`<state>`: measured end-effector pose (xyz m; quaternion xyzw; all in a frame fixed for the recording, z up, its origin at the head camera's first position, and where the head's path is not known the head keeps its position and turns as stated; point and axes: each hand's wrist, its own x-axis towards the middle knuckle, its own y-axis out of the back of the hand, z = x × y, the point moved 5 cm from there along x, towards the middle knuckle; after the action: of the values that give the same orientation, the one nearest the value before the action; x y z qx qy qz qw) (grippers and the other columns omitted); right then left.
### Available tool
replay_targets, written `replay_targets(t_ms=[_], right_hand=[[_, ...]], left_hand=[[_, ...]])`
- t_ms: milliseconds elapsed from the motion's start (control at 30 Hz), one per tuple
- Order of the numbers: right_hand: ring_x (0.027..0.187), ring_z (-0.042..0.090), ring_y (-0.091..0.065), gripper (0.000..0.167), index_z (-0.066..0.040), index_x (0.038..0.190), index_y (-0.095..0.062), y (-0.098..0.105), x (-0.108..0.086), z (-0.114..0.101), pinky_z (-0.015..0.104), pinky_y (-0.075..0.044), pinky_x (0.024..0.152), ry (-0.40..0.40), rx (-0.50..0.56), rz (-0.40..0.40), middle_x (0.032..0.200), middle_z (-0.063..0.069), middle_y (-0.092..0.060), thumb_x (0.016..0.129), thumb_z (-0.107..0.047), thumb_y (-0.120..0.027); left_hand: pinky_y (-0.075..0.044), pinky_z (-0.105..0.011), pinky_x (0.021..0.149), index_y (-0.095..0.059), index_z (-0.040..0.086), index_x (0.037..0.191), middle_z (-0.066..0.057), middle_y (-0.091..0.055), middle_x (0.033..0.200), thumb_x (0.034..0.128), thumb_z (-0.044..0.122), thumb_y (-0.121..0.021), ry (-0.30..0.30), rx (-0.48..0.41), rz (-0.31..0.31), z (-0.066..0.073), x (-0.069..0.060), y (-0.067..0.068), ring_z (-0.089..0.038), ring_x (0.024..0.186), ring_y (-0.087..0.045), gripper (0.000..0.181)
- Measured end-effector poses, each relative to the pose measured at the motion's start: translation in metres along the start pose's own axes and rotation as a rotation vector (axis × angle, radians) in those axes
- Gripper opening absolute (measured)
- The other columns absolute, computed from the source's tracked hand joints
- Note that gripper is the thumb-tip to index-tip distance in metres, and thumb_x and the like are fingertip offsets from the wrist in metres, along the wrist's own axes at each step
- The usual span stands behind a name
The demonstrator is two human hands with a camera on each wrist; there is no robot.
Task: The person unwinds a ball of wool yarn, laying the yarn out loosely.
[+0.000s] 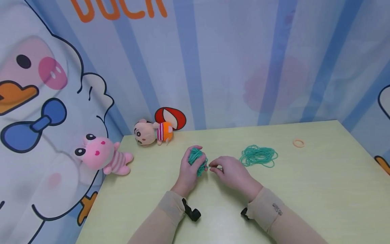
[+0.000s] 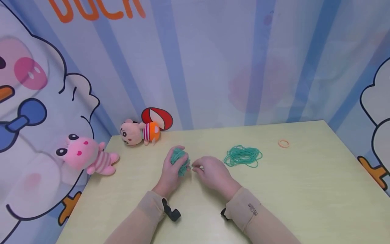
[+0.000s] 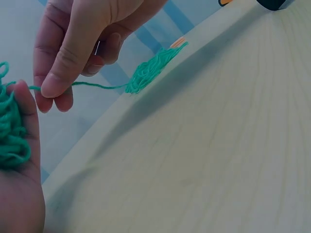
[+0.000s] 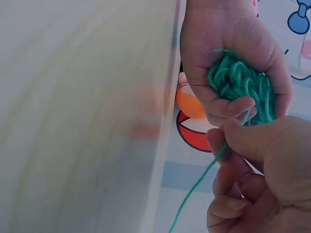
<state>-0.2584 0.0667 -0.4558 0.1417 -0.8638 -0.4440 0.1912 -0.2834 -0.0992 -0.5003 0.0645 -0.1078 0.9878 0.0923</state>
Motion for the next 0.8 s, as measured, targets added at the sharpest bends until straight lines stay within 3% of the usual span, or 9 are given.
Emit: replay_targets(t_ms=[267,567,800], right_hand=[[0.089,0.016,-0.071,0.013,-0.015,0.113,-0.086,0.01,-0.007,0.006,0.037,-0.061,0.081,-0.027,0.047,0.055,0.11,0.002,-0.083,0.105,-0.019,-0.076],[0.082,0.012,-0.062,0.013,-0.015,0.114,-0.085,0.058,-0.033,0.032,0.026,-0.049,0.065,-0.099,0.128,0.207,0.11,0.002,-0.079,0.104,-0.017,-0.076],[0.079,0.014,-0.059,0.017,-0.01,0.117,-0.085,0.089,-0.052,0.067,0.025,-0.046,0.06,-0.158,0.094,0.279,0.109,0.007,-0.078,0.105,-0.019,-0.076]], left_hand=[[-0.064,-0.025,0.075,-0.052,0.01,0.146,-0.002,-0.065,0.112,0.1109,0.02,-0.065,0.015,0.016,0.02,0.0,0.0,0.0,-0.018,0.087,-0.065,0.039],[-0.063,-0.025,0.075,-0.048,0.006,0.152,-0.002,-0.064,0.114,0.1108,0.02,-0.065,0.03,0.021,0.025,0.0,0.0,-0.001,-0.02,0.086,-0.063,0.046],[-0.064,-0.025,0.075,-0.055,0.018,0.144,-0.002,-0.063,0.117,0.1106,0.02,-0.066,0.046,0.016,0.038,0.0,-0.001,-0.001,-0.02,0.092,-0.065,0.035]])
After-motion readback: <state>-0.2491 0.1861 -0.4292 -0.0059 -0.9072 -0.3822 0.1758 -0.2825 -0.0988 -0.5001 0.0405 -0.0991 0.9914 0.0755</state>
